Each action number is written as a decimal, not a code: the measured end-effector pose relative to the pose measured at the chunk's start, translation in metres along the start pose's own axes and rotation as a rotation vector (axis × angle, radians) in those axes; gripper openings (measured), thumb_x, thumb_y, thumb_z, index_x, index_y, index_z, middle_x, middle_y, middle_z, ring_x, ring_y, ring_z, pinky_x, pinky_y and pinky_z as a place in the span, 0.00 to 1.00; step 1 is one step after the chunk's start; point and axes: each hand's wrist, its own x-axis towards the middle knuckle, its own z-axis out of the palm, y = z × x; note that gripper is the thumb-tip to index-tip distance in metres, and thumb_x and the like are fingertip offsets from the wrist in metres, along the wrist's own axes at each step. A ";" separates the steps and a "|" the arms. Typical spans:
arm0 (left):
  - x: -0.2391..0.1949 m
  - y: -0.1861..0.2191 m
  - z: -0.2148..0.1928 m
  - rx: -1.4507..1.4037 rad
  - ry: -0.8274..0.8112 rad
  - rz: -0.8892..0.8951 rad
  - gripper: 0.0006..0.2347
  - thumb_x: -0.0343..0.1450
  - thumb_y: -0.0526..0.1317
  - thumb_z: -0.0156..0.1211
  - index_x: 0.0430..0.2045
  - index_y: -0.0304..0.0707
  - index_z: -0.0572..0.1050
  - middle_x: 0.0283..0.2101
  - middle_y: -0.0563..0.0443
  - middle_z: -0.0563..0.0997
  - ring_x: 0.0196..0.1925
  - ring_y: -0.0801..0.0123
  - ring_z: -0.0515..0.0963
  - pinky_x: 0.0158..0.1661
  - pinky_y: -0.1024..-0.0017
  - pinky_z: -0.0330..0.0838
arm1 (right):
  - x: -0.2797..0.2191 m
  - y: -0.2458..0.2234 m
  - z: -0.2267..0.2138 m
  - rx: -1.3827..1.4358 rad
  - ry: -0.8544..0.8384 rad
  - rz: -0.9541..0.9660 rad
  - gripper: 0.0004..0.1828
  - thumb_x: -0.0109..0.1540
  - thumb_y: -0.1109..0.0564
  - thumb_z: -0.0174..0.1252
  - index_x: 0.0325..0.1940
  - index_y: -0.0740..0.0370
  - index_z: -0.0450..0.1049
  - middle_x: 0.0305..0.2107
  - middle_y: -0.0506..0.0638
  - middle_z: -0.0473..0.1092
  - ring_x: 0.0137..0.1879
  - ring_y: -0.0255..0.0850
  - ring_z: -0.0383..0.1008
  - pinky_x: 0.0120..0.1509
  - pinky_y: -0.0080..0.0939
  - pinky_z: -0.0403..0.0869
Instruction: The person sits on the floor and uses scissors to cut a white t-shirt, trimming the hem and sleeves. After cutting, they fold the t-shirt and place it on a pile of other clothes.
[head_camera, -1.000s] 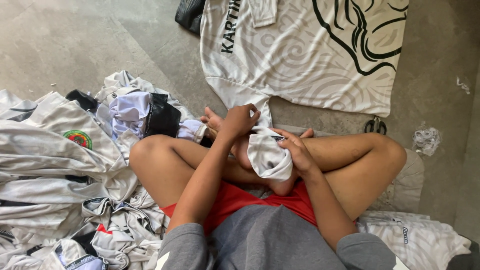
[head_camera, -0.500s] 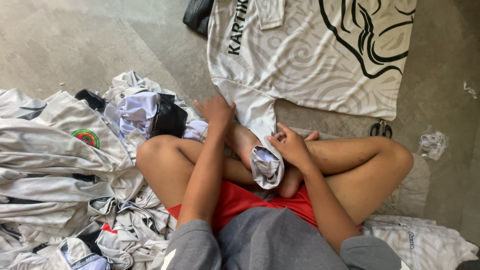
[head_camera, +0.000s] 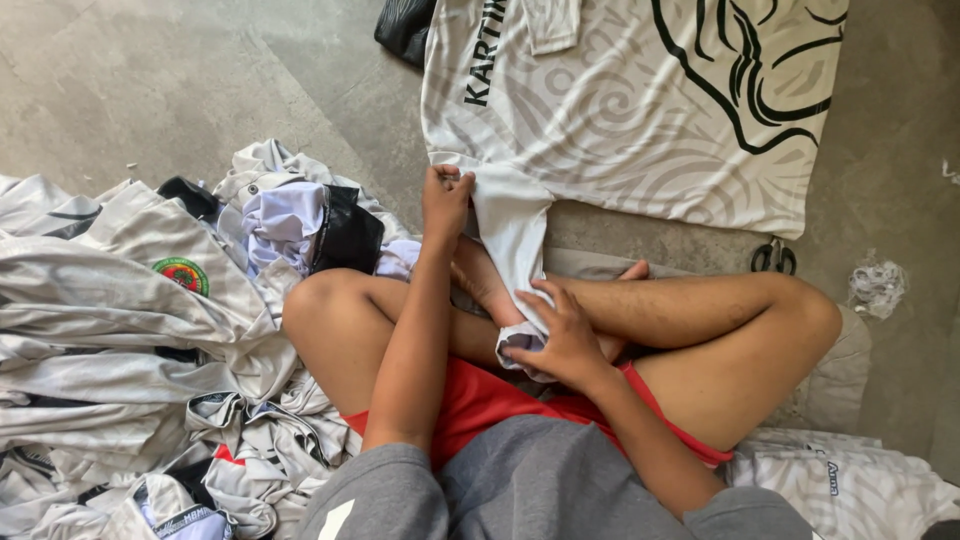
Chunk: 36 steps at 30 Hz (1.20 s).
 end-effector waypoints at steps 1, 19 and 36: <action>0.002 -0.003 0.000 0.000 -0.005 0.000 0.11 0.64 0.39 0.58 0.34 0.40 0.64 0.18 0.57 0.69 0.20 0.75 0.69 0.26 0.77 0.64 | 0.000 0.006 0.002 -0.001 0.003 0.004 0.43 0.39 0.40 0.69 0.56 0.51 0.66 0.52 0.56 0.59 0.55 0.57 0.63 0.56 0.54 0.64; -0.048 0.028 0.009 1.229 -0.505 0.354 0.07 0.61 0.44 0.55 0.26 0.51 0.79 0.31 0.50 0.80 0.40 0.56 0.78 0.47 0.57 0.62 | 0.017 0.018 -0.037 1.351 -0.150 -0.208 0.25 0.57 0.46 0.50 0.31 0.76 0.72 0.17 0.63 0.71 0.21 0.50 0.72 0.45 0.43 0.69; -0.066 0.031 0.038 0.076 -0.649 0.229 0.07 0.63 0.43 0.63 0.18 0.42 0.75 0.16 0.59 0.71 0.24 0.79 0.68 0.30 0.79 0.64 | 0.112 0.130 -0.038 1.501 0.718 0.426 0.30 0.57 0.29 0.34 0.59 0.37 0.58 0.53 0.43 0.60 0.54 0.41 0.63 0.50 0.45 0.55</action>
